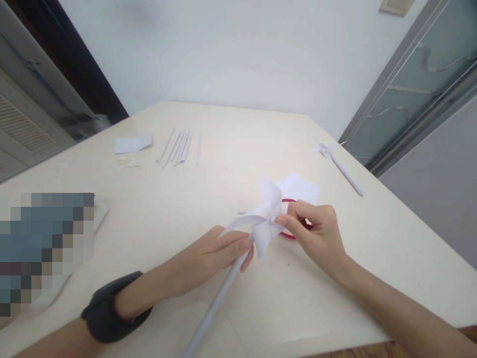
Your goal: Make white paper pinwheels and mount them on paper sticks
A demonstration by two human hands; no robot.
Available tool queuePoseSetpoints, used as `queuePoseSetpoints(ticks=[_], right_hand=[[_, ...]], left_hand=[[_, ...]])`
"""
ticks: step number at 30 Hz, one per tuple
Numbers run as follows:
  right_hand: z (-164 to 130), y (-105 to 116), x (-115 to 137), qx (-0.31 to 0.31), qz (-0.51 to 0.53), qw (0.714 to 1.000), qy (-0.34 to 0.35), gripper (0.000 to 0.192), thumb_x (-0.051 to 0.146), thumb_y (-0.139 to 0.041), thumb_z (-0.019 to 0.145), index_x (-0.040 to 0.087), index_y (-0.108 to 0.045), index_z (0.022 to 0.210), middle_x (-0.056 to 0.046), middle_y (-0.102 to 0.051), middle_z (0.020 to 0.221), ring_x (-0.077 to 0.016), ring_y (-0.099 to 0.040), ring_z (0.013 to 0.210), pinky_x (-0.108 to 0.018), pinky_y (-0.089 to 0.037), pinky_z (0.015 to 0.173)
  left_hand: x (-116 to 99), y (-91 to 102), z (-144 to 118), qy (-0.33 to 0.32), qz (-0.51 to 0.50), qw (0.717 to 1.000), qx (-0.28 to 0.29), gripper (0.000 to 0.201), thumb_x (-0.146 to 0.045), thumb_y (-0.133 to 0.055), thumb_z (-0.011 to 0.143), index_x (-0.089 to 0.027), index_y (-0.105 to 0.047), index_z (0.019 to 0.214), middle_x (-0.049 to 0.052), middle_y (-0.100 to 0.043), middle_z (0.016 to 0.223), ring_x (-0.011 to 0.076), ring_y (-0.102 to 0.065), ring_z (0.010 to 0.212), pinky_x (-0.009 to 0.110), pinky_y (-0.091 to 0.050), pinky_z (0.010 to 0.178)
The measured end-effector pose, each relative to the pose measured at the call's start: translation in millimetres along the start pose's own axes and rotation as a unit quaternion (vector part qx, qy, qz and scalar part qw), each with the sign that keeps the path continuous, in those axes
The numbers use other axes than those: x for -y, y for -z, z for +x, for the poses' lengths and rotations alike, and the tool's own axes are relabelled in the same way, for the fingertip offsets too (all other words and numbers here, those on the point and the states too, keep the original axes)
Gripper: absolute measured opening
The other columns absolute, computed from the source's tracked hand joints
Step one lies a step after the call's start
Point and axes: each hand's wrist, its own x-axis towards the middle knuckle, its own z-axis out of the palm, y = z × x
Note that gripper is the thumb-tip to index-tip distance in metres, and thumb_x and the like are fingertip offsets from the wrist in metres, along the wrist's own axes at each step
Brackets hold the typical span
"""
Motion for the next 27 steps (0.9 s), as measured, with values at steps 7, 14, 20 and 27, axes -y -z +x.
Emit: queuePoseSetpoints(ticks=[7,14,20,27], right_hand=[[2.0,1.0,1.4,-0.014,0.012,0.999,-0.027,0.051,0.043,-0.056,0.082,0.016,-0.028,0.049,0.005,-0.025,0.047,-0.006,-0.023,0.048,-0.023,-0.022,0.046],[-0.1,-0.1,2.5,-0.006,0.034,0.998,-0.043,0.05,0.042,-0.057,0.082,0.017,-0.03,0.048,0.005,-0.024,0.047,-0.0063,-0.023,0.047,-0.023,-0.023,0.046],[2.9,0.7,3.8,0.021,0.06,0.994,-0.085,0.045,0.039,-0.053,0.085,0.016,-0.041,0.048,0.004,-0.035,0.047,-0.0064,-0.029,0.047,-0.025,-0.022,0.047],[6.6,0.3,0.6,0.083,0.133,0.977,-0.147,0.043,0.046,-0.041,0.09,0.017,-0.057,0.063,0.005,-0.038,0.044,-0.0077,-0.035,0.046,-0.024,-0.027,0.049]], left_hand=[[1.5,1.8,1.8,-0.009,-0.047,0.999,0.007,0.041,-0.038,-0.031,0.095,-0.016,-0.052,0.067,-0.004,-0.035,0.061,0.0092,-0.033,0.055,0.022,-0.027,0.051],[-2.2,0.9,2.4,-0.013,-0.053,0.999,0.007,0.041,-0.038,-0.03,0.095,-0.016,-0.05,0.066,-0.003,-0.035,0.061,0.0098,-0.033,0.054,0.022,-0.027,0.05],[0.7,1.4,5.7,0.0,-0.042,0.999,-0.003,0.039,-0.041,-0.035,0.092,-0.017,-0.047,0.064,-0.004,-0.033,0.058,0.0094,-0.029,0.051,0.022,-0.022,0.047],[4.1,1.8,7.8,0.043,-0.053,0.996,-0.052,0.041,-0.044,-0.035,0.091,-0.017,-0.047,0.063,-0.004,-0.03,0.056,0.0093,-0.026,0.049,0.022,-0.019,0.044]])
